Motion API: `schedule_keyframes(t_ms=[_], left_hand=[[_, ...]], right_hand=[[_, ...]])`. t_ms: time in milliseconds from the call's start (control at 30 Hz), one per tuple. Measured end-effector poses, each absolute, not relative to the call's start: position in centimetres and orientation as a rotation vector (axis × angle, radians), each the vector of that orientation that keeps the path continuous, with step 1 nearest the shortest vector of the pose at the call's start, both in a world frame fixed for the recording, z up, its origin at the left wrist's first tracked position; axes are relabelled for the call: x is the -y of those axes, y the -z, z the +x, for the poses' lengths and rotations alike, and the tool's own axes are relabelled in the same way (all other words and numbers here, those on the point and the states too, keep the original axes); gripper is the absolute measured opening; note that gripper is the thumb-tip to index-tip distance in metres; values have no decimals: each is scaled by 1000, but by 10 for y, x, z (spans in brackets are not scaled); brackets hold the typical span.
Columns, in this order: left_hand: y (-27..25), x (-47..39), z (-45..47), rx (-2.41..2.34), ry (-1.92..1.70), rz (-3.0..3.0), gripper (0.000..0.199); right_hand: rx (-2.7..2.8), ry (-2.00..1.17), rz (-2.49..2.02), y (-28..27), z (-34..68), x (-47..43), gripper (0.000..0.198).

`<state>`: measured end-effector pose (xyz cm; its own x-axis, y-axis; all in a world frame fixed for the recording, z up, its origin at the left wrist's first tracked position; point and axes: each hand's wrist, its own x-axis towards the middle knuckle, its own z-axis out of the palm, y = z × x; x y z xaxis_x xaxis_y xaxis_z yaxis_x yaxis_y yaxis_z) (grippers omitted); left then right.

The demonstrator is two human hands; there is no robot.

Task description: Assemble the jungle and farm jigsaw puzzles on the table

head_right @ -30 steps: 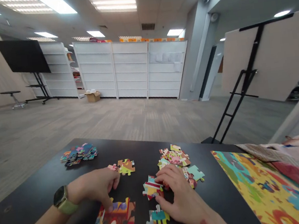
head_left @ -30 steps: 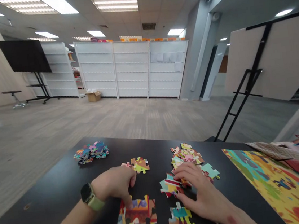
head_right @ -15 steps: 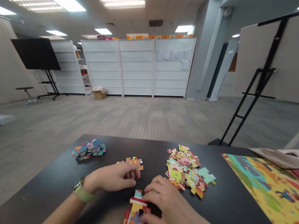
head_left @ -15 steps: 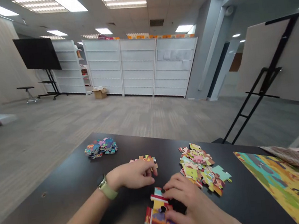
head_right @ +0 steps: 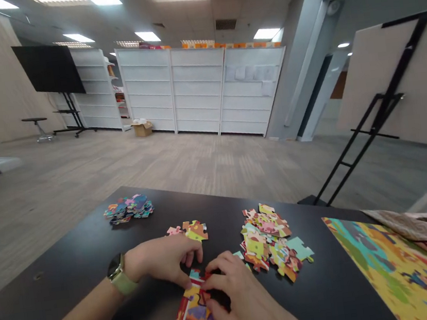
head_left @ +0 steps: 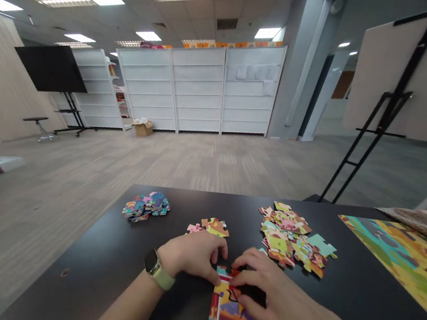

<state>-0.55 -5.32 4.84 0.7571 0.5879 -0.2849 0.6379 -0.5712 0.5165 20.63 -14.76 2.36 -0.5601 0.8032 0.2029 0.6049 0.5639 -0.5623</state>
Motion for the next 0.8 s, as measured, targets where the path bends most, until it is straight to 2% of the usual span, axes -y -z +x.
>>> schedule_keyframes(t_ms=[333,467,800], left_hand=[[-52,54,-7,-894,121,2312,41],[-47,51,-9,-890,120,2299,47],[-46,62,-1,-1031,129,2419,68]], right_hand=[[2285,-569,-1109,-18,204,146,22],[2318,-527,-1082,-20,205,145,15],[2413,-541,-1141,-46,236,147,15]])
